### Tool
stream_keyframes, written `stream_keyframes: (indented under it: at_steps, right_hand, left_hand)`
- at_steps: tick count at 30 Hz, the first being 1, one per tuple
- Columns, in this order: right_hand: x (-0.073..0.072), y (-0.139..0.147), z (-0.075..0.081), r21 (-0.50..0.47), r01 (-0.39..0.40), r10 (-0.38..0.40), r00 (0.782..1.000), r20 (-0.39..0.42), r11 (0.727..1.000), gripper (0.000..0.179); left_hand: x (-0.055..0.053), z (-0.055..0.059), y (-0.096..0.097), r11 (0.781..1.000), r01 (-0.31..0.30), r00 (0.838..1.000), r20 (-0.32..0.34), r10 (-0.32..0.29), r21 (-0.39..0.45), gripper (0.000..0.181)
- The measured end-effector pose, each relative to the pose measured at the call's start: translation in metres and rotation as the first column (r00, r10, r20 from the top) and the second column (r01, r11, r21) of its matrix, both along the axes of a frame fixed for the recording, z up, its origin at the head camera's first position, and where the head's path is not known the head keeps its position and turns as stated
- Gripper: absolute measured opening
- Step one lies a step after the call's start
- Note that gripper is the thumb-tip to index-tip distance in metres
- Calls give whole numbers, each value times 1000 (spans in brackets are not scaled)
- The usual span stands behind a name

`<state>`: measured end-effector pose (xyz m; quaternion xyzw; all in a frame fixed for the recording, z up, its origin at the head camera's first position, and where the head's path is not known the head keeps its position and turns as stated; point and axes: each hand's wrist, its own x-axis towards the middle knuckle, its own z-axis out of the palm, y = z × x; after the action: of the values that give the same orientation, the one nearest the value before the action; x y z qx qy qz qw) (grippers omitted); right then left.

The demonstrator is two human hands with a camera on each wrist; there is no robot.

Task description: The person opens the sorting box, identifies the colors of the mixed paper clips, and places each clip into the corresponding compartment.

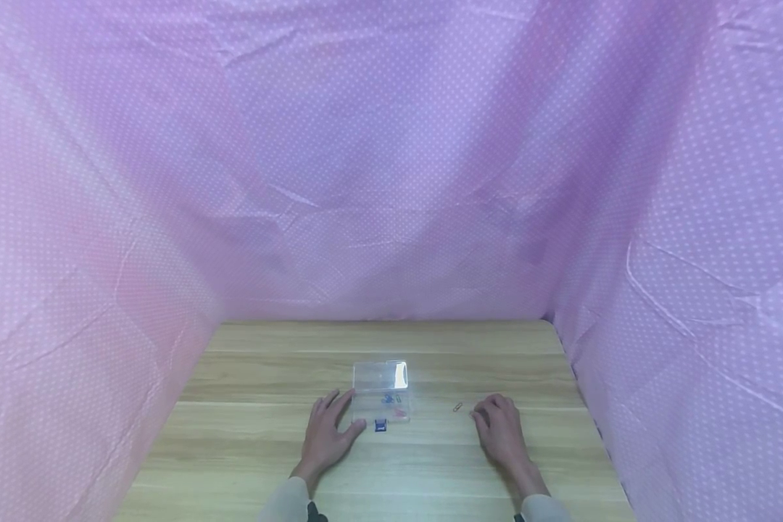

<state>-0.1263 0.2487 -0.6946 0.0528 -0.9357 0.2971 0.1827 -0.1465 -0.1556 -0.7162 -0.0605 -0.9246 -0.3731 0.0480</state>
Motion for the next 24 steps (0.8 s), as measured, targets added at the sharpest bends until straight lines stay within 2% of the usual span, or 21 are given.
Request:
stream_keyframes:
  at_steps: [4, 12, 16, 24]
  right_hand:
    - [0, 0, 1, -11, 1, -1, 1000, 10, 1000, 14]
    - [-2, 1, 1, -45, -3, 8, 993, 115, 999, 6]
    - [-4, 1, 3, -88, 19, -4, 986, 164, 996, 4]
    - [-4, 2, 12, -163, 62, -21, 970, 241, 985, 11]
  left_hand:
    - [0, 0, 0, 1000, 2, 1000, -7, -2, 1, 73]
    - [0, 0, 1, 1000, 3, 1000, -12, -3, 0, 74]
    - [0, 0, 1, 1000, 1, 1000, -4, -1, -1, 74]
    - [0, 1, 1, 1000, -2, 1000, 3, 2, -5, 74]
